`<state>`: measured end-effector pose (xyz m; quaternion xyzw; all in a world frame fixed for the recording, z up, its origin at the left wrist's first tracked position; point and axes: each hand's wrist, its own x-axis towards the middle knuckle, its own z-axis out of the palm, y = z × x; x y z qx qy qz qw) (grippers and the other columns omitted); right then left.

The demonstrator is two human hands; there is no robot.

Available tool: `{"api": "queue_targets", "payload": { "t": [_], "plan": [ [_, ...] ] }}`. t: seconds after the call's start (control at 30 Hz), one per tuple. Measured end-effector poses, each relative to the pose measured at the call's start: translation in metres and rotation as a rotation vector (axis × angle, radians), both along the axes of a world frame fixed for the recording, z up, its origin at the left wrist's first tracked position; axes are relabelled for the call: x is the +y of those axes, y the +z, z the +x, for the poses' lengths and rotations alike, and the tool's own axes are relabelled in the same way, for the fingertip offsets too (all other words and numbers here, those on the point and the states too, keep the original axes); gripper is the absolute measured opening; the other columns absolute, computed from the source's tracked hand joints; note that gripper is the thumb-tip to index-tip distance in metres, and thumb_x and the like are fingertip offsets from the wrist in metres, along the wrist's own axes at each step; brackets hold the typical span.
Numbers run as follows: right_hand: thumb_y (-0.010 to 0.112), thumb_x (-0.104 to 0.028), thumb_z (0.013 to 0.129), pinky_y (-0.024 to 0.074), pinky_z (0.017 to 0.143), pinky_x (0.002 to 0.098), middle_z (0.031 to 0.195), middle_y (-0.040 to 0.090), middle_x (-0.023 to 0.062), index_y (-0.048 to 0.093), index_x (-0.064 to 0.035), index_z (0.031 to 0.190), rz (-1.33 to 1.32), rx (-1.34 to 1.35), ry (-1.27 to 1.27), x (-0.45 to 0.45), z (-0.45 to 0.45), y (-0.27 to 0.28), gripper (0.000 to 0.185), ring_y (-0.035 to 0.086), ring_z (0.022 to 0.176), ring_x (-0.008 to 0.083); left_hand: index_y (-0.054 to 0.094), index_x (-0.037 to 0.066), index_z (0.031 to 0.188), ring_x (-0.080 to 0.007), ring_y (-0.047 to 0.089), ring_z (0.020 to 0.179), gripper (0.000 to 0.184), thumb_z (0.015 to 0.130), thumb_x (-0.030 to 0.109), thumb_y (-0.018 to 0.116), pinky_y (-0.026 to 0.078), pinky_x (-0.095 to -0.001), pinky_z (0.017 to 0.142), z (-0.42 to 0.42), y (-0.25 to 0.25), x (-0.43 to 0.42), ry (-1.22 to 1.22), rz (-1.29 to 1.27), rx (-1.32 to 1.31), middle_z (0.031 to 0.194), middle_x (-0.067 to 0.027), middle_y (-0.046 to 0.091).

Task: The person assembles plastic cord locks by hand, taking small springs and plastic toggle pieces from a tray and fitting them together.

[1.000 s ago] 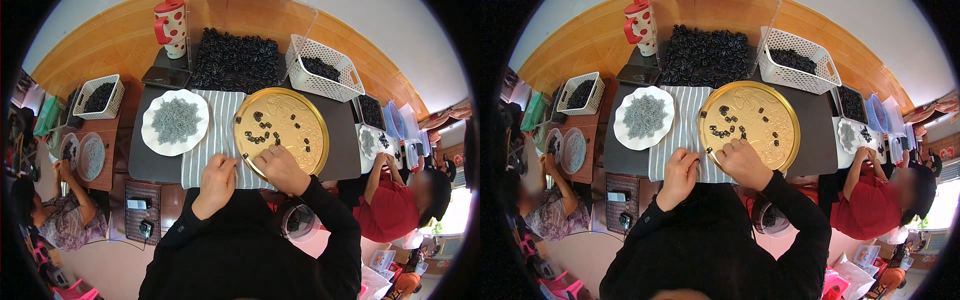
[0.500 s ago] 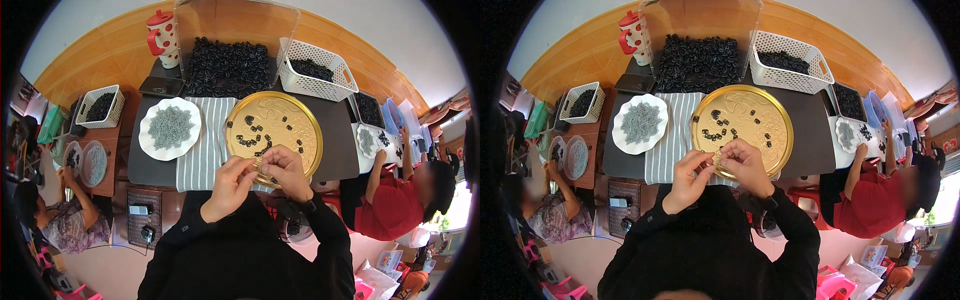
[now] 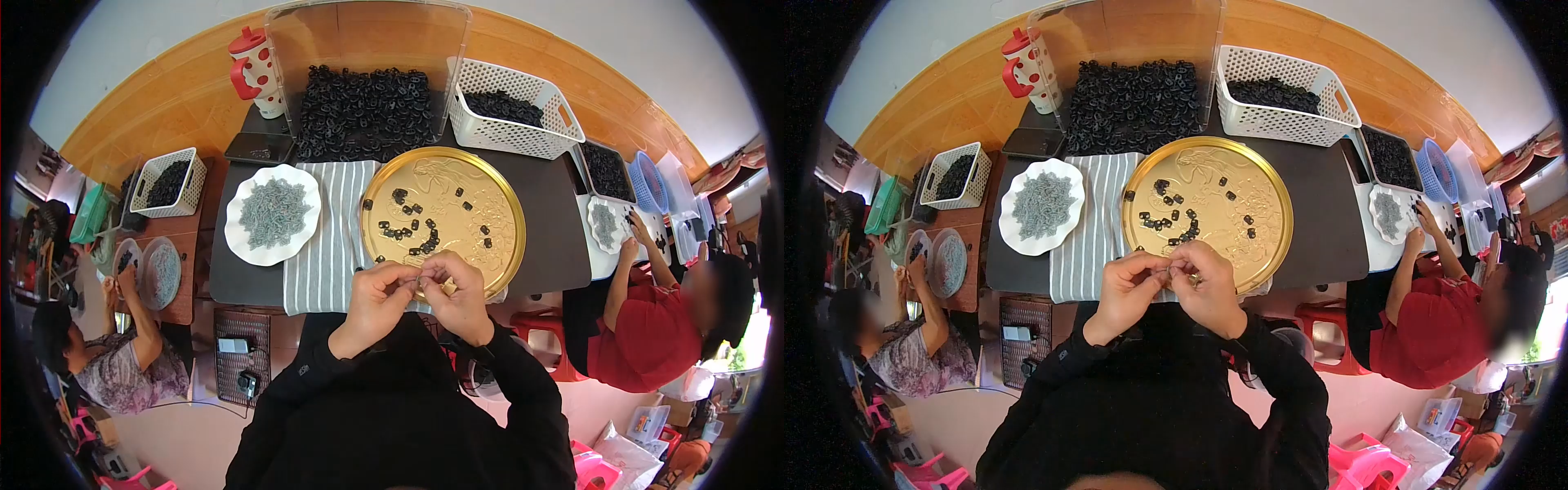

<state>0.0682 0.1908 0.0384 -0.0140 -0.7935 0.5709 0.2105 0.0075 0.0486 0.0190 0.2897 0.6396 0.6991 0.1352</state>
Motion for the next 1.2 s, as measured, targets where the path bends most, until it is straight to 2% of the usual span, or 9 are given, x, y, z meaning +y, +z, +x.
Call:
{"api": "queue_targets", "payload": {
  "t": [0.07,0.17,0.6,0.7,0.77,0.93,1.03,1.13,1.2],
  "plan": [
    [0.058,0.01,0.074,0.0467,0.06,0.0237,0.077,0.058,0.0056,0.057,-0.0005,0.089,0.052,0.057,-0.012,0.001,0.001,-0.002,0.019,0.058,0.068,0.0116,0.065,-0.003,0.098,-0.0084,0.058,0.066,0.018,0.082,-0.008,0.058,0.047,-0.0216,0.058,0.0,0.001,0.001,-0.028,-0.016,-0.174,0.081,-0.0063,0.064],
    [0.058,0.01,0.074,0.0476,0.061,0.0244,0.079,0.057,0.007,0.057,0.0005,0.09,0.003,0.044,-0.004,0.002,0.004,-0.005,0.019,0.059,0.069,0.0138,0.066,-0.002,0.098,-0.0074,0.061,0.071,0.014,0.087,-0.003,0.058,0.045,-0.0189,0.053,-0.001,0.002,-0.001,-0.098,-0.044,-0.332,0.084,-0.0043,0.065],
    [0.06,0.009,0.078,0.0446,0.061,0.0235,0.078,0.056,0.0073,0.057,0.0008,0.088,-0.204,0.005,-0.039,-0.001,0.02,-0.024,0.014,0.055,0.068,0.0115,0.064,-0.001,0.099,-0.0069,0.06,0.069,0.011,0.089,0.0,0.059,0.046,-0.0184,0.052,0.017,-0.001,0.0,-0.083,0.061,-0.427,0.082,-0.0037,0.065],
    [0.06,0.01,0.076,0.0438,0.061,0.0232,0.077,0.056,0.0076,0.056,0.001,0.086,-0.28,0.029,-0.155,-0.012,0.021,-0.022,0.014,0.054,0.066,0.0114,0.064,-0.001,0.098,-0.0066,0.059,0.069,0.01,0.088,0.0,0.06,0.046,-0.0185,0.052,0.024,-0.003,0.005,-0.011,0.088,-0.397,0.082,-0.0032,0.065],
    [0.06,0.011,0.076,0.0434,0.061,0.0231,0.076,0.055,0.0077,0.055,0.001,0.085,-0.306,0.064,-0.221,-0.018,0.02,-0.022,0.014,0.053,0.066,0.0115,0.064,-0.001,0.097,-0.0058,0.059,0.068,0.01,0.088,0.0,0.06,0.045,-0.0184,0.053,0.026,-0.007,0.009,0.032,0.164,-0.214,0.082,-0.0029,0.064],
    [0.058,0.012,0.074,0.0424,0.059,0.0232,0.076,0.055,0.0084,0.053,0.001,0.083,-0.038,0.256,-0.347,-0.022,0.019,-0.024,0.015,0.052,0.066,0.0128,0.062,-0.004,0.092,-0.0091,0.057,0.067,0.011,0.081,-0.006,0.061,0.045,-0.0215,0.056,0.028,-0.004,0.014,0.167,0.051,0.068,0.078,-0.008,0.061],
    [0.057,0.012,0.075,0.0416,0.061,0.0223,0.077,0.055,0.0069,0.053,0.0005,0.084,-0.097,0.207,-0.336,-0.021,0.021,-0.025,0.015,0.051,0.067,0.0116,0.062,-0.003,0.091,-0.0095,0.057,0.064,0.012,0.079,-0.006,0.062,0.043,-0.0221,0.053,0.026,0.002,0.015,0.205,0.034,0.238,0.077,-0.0085,0.06],
    [0.056,0.012,0.077,0.0407,0.064,0.0209,0.078,0.053,0.0043,0.053,0.0001,0.085,-0.253,0.103,-0.362,-0.014,0.023,-0.028,0.015,0.049,0.07,0.0094,0.062,-0.003,0.09,-0.0104,0.057,0.065,0.01,0.08,-0.006,0.062,0.042,-0.0224,0.053,0.023,-0.006,0.016,0.161,0.017,0.15,0.076,-0.0076,0.06],
    [0.055,0.012,0.077,0.0401,0.065,0.0204,0.079,0.053,0.0031,0.053,-0.0001,0.086,-0.299,0.084,-0.384,-0.011,0.023,-0.024,0.015,0.049,0.071,0.0086,0.061,-0.002,0.088,-0.0169,0.059,0.064,0.011,0.078,-0.007,0.061,0.044,-0.0251,0.055,0.021,-0.005,0.018,0.165,0.134,-0.155,0.077,-0.0093,0.06]
  ]
}}
